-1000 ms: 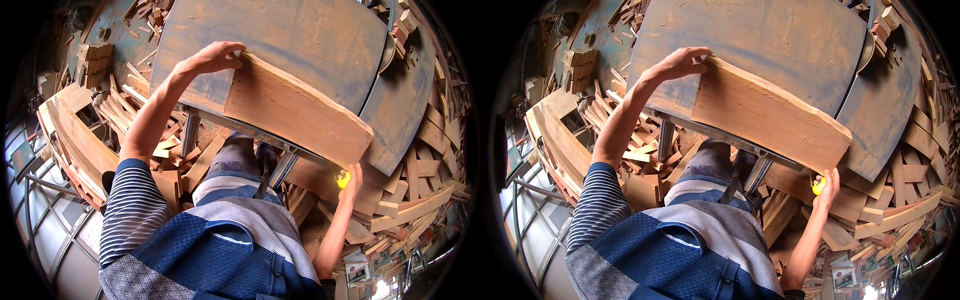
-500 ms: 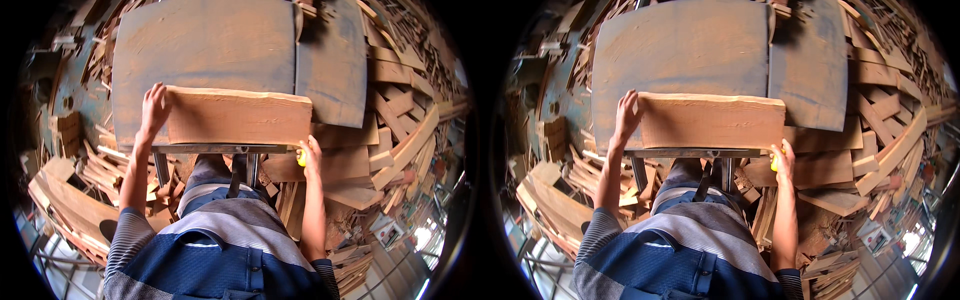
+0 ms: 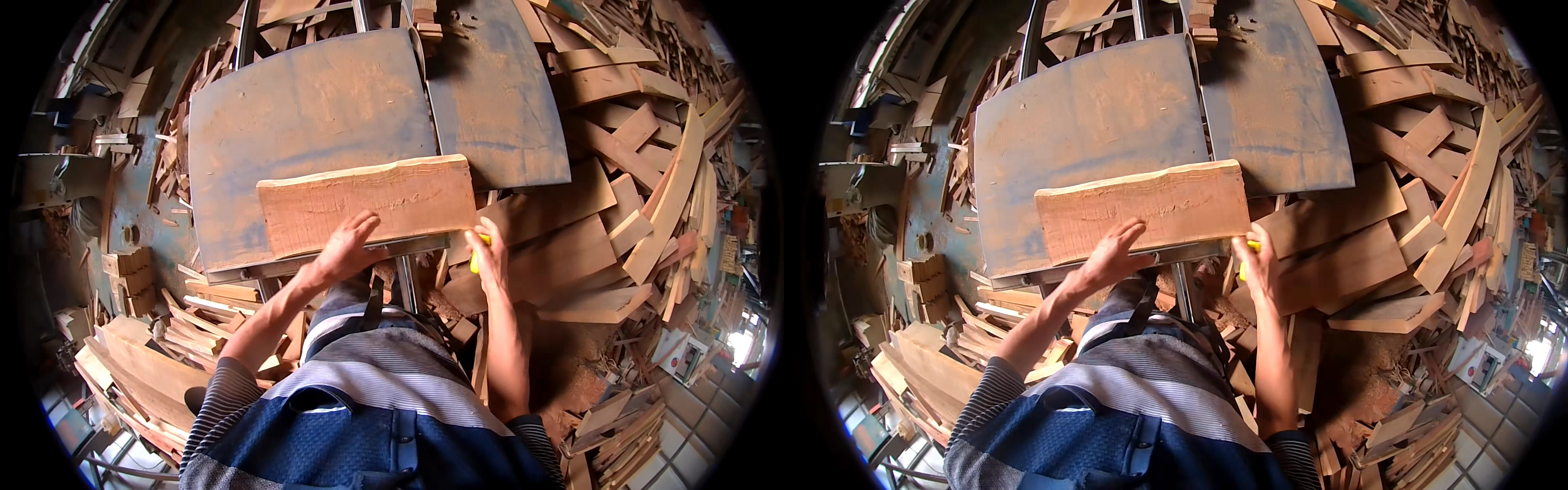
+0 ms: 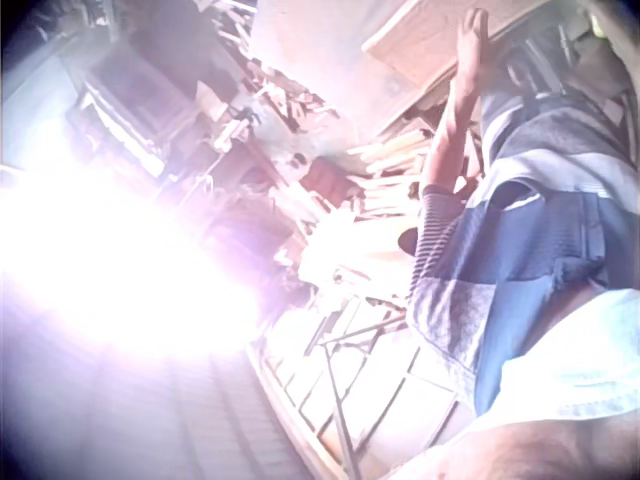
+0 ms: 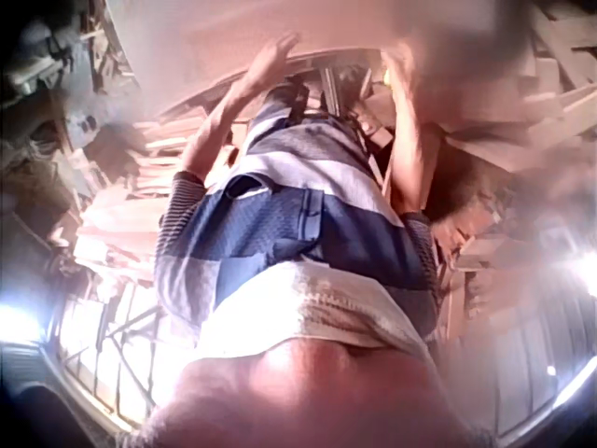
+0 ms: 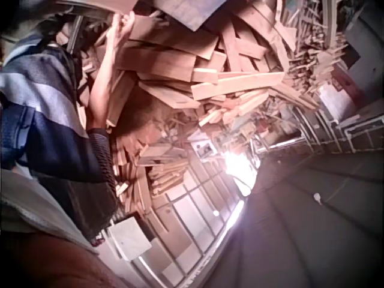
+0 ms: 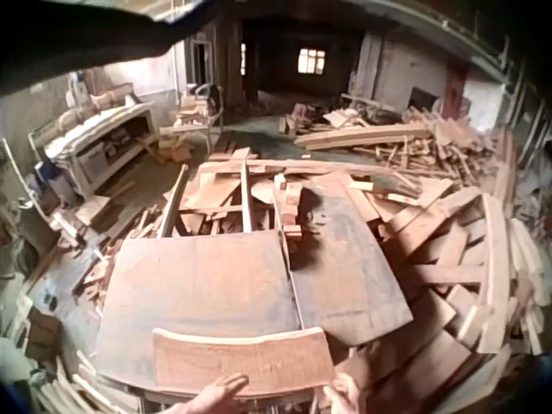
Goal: The person measures various pieces of curved and rectangular wood using a tape measure while standing over a pile of wood scraps.
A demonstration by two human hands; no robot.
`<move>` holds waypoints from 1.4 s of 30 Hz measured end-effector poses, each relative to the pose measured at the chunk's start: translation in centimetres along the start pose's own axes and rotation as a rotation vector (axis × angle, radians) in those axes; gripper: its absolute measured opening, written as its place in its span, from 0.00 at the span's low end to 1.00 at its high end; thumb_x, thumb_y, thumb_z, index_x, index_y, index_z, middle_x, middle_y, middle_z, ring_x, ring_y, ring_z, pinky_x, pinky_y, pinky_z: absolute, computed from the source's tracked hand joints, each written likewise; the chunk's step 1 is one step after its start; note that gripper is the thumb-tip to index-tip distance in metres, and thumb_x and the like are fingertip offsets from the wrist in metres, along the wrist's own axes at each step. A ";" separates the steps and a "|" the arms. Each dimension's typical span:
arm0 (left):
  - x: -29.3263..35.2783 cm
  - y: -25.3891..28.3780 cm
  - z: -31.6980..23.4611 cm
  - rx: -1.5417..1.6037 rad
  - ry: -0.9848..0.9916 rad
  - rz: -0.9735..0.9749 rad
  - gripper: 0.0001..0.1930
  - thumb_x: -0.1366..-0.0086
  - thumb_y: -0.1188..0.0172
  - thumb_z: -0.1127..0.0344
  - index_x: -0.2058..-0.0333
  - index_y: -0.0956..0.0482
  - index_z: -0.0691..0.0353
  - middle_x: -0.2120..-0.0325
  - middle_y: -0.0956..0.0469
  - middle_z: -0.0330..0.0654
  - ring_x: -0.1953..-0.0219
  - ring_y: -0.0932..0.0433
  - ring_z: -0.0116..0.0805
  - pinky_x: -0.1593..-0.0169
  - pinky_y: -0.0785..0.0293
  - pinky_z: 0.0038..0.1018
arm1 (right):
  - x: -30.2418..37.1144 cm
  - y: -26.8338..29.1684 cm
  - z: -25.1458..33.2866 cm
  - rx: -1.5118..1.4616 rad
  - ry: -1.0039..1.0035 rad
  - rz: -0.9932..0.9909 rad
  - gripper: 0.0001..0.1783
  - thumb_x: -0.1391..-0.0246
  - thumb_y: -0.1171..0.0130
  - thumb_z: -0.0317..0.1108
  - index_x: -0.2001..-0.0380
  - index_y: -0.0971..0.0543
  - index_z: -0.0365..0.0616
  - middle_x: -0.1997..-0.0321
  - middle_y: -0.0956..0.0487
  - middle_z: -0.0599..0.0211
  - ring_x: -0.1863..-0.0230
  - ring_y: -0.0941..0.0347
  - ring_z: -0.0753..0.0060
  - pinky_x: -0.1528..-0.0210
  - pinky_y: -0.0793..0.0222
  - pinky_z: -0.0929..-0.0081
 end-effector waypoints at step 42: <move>11.9 7.0 26.5 0.564 0.662 -1.025 0.21 0.41 0.27 0.70 0.50 0.20 0.72 0.59 0.17 0.39 0.58 0.21 0.25 0.51 0.24 0.23 | -13.2 -1.9 9.8 1.002 0.190 0.109 0.19 0.48 0.36 0.56 0.64 0.13 0.54 0.64 0.14 0.58 0.59 0.17 0.52 0.57 0.24 0.60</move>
Point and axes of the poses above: each hand's wrist, its own x-axis away from the middle knuckle, its own y-axis out of the back of the hand, z = x × y, the point moved 5 cm from there along -x, towards the middle knuckle
